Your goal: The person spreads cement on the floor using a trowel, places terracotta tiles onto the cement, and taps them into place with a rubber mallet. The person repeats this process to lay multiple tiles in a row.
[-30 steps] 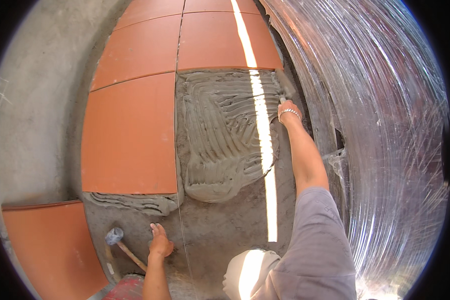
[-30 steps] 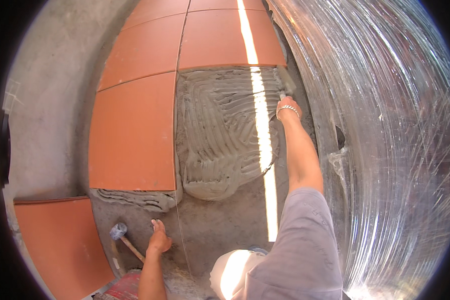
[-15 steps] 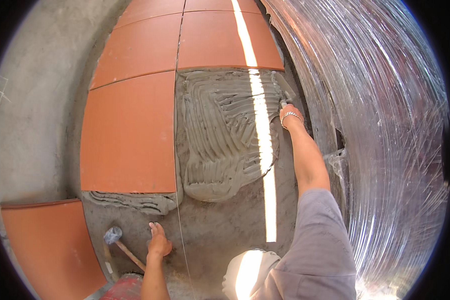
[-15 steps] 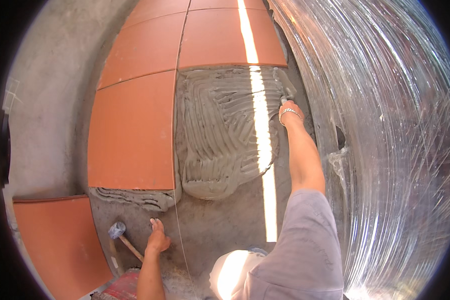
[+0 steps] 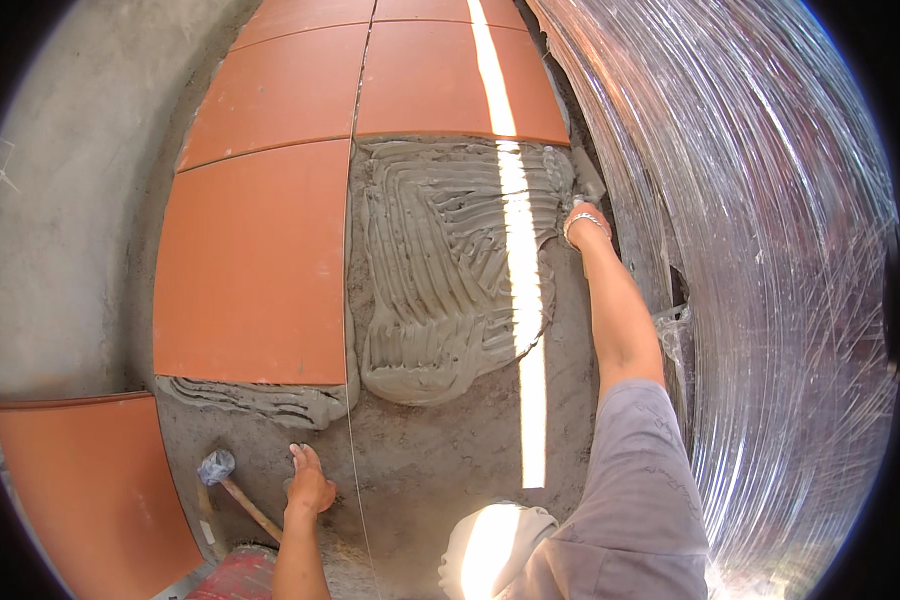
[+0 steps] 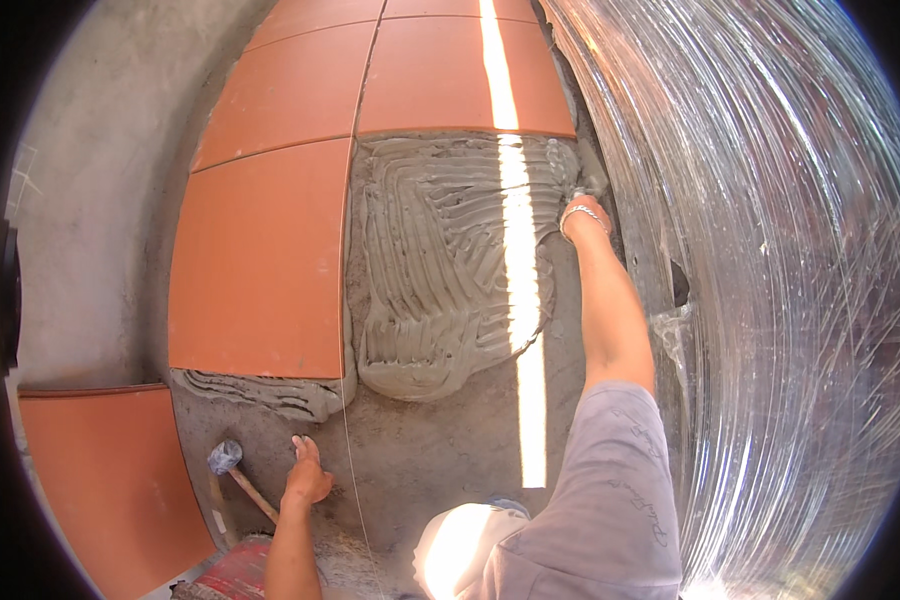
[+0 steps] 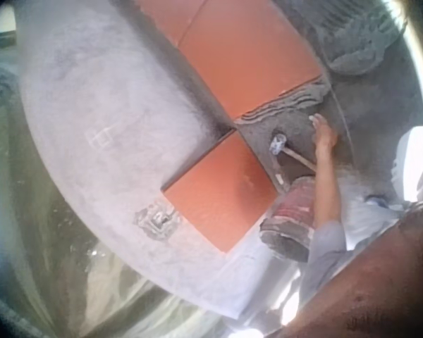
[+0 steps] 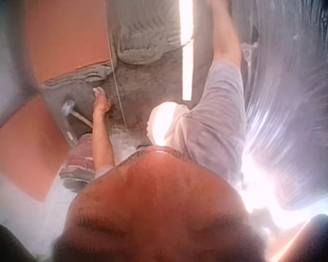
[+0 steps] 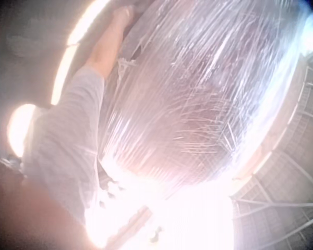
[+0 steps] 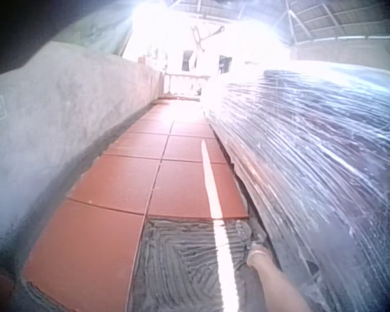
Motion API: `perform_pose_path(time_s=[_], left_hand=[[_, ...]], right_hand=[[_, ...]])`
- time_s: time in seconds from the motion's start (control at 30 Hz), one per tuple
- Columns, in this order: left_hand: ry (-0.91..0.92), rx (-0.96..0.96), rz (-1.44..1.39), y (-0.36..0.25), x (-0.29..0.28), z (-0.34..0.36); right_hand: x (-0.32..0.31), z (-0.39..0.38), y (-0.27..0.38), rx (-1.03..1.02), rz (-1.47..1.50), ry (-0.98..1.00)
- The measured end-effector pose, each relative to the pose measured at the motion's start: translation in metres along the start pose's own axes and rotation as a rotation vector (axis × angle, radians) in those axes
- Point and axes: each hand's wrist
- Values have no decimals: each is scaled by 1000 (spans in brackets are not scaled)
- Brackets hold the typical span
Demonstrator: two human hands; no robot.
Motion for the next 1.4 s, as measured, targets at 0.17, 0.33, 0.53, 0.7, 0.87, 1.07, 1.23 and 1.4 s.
perform_pose_path(time_s=[0.17,0.33,0.53,0.7,0.87,1.07,1.23,1.4], left_hand=[[-17,17,-33,3,1,0],[-33,16,-57,3,3,-1],[-9,-25,-61,-2,-2,-4],[-23,-15,-56,-6,-8,-8],[-11,-18,-75,-4,-6,-7],[-7,-45,-59,-3,-2,-3],[33,-54,-43,-4,-5,-2],[4,-18,-67,-4,-3,-3]], right_hand=[[26,-8,35,-143,-19,53],[59,-19,83,-405,83,136],[51,-88,173,-539,-125,105],[22,-143,210,-495,75,142],[25,-139,220,-521,67,41],[36,-101,214,-564,-6,-131],[49,-89,184,-724,-64,-187],[70,-101,148,-819,-72,-306]])
Point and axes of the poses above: each hand's wrist, its own z-axis towards the middle knuckle, its own x-axis out of the palm, y = z × x, and after that the axes turned 6 degrees about -y, right-handed
